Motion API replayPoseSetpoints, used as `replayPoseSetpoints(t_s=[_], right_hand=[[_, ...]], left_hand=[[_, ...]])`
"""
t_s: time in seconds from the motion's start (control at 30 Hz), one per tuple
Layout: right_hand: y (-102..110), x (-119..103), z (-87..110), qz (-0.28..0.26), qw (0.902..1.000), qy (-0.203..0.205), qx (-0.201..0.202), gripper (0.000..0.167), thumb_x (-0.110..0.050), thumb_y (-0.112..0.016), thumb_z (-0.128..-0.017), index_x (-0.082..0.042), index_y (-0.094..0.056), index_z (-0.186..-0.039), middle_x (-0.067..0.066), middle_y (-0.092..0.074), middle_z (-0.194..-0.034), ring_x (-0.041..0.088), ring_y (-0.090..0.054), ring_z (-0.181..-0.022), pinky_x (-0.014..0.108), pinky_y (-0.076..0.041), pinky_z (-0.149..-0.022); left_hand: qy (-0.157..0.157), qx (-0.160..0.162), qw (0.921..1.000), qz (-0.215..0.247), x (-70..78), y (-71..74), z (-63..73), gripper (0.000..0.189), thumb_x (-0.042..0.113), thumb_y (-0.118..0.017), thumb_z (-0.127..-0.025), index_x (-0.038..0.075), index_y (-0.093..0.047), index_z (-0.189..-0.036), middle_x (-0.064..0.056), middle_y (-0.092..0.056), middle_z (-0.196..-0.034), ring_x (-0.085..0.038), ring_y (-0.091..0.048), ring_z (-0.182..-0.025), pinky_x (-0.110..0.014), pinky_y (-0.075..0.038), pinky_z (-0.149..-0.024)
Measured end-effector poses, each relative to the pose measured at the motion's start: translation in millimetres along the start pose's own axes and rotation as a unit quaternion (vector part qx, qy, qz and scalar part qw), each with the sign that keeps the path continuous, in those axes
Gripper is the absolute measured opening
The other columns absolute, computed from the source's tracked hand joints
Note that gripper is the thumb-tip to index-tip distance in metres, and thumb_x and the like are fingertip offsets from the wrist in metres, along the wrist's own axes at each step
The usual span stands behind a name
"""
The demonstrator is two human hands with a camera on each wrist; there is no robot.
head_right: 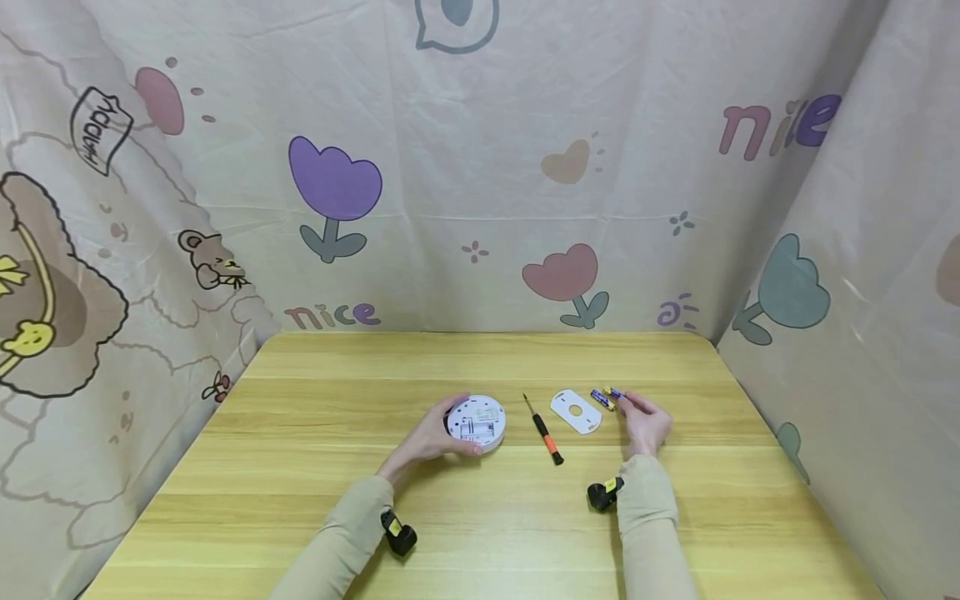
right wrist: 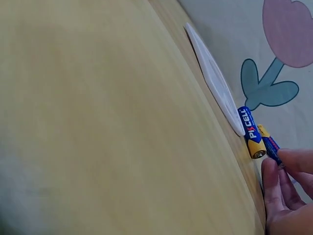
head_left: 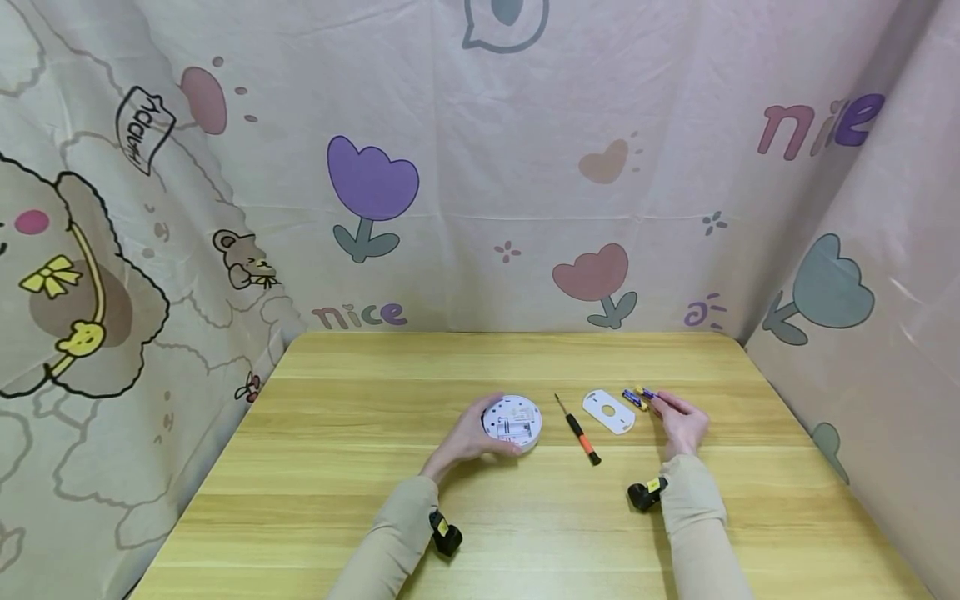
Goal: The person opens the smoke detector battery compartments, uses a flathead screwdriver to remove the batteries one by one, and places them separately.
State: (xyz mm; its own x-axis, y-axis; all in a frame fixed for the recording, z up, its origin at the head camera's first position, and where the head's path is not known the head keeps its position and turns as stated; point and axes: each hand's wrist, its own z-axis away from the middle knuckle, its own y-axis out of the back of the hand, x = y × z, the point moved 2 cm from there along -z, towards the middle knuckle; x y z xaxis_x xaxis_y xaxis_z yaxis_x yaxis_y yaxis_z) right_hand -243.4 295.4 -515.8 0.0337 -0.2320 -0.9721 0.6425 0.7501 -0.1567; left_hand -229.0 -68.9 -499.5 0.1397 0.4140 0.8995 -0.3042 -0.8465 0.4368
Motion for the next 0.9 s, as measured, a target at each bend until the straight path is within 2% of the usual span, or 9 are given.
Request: replayPoseSetpoints(t_s=[0.07, 0.2, 0.3, 0.53, 0.73, 0.9], right_hand=[[0.4, -1.0, 0.3, 0.016, 0.9999, -0.002, 0.0, 0.024, 0.007, -0.073, -0.082, -0.01, -0.081, -0.098, -0.021, -0.068, -0.063, -0.005, -0.067, -0.065, 0.013, -0.06, -0.072], [-0.2, -2.2, 0.9, 0.063, 0.998, -0.001, 0.002, 0.031, 0.003, -0.074, -0.083, -0.002, -0.074, -0.113, -0.026, -0.065, -0.06, -0.006, -0.065, -0.062, 0.011, -0.059, -0.069], [-1.4, -1.8, 0.9, 0.092, 0.9957, 0.005, 0.003, 0.036, 0.003, -0.074, -0.083, 0.004, -0.069, -0.118, -0.026, -0.065, -0.059, -0.005, -0.065, -0.059, 0.011, -0.058, -0.064], [-1.6, 0.1, -0.4, 0.132, 0.9909, 0.022, -0.004, 0.036, 0.0, -0.075, -0.083, 0.008, -0.068, -0.118, -0.022, -0.067, -0.056, -0.003, -0.063, -0.051, 0.011, -0.055, -0.054], [-1.6, -0.5, -1.6, 0.135, 0.9902, 0.028, -0.021, 0.037, 0.001, -0.072, -0.086, 0.014, -0.065, -0.12, -0.023, -0.062, -0.051, -0.002, -0.062, -0.05, 0.012, -0.054, -0.051], [-1.2, 0.2, -3.5, 0.148, 0.9882, 0.029, -0.023, 0.033, 0.0, -0.072, -0.086, 0.013, -0.069, -0.116, -0.019, -0.063, -0.051, -0.001, -0.061, -0.049, 0.013, -0.053, -0.049]], left_hand=[[0.0, 0.001, 1.0, -0.001, -0.6, -0.2, -0.1, 0.108, 0.018, -0.095, -0.063, 0.005, -0.037, -0.154, -0.024, -0.039, -0.158, -0.044, -0.041, -0.143, -0.066, -0.029, -0.121], [-0.002, 0.002, 1.0, -0.003, -1.2, -0.4, -0.5, 0.108, 0.018, -0.095, -0.063, 0.005, -0.037, -0.154, -0.023, -0.039, -0.158, -0.044, -0.041, -0.143, -0.066, -0.029, -0.12], [-0.002, 0.003, 1.0, -0.002, -1.3, -0.3, -0.5, 0.108, 0.018, -0.095, -0.063, 0.006, -0.037, -0.154, -0.023, -0.039, -0.158, -0.044, -0.041, -0.143, -0.067, -0.029, -0.12], [-0.006, 0.004, 1.0, -0.005, -0.5, 0.0, -0.1, 0.108, 0.018, -0.095, -0.063, 0.004, -0.038, -0.153, -0.023, -0.04, -0.157, -0.043, -0.041, -0.143, -0.065, -0.029, -0.121], [-0.011, 0.005, 0.9999, -0.005, 0.4, 0.2, -0.4, 0.108, 0.018, -0.095, -0.062, 0.003, -0.038, -0.153, -0.024, -0.041, -0.157, -0.043, -0.042, -0.142, -0.065, -0.03, -0.121], [-0.009, 0.005, 0.9999, -0.005, 0.8, 0.3, -0.4, 0.108, 0.018, -0.096, -0.062, 0.004, -0.038, -0.153, -0.023, -0.041, -0.157, -0.043, -0.042, -0.142, -0.064, -0.03, -0.121]])
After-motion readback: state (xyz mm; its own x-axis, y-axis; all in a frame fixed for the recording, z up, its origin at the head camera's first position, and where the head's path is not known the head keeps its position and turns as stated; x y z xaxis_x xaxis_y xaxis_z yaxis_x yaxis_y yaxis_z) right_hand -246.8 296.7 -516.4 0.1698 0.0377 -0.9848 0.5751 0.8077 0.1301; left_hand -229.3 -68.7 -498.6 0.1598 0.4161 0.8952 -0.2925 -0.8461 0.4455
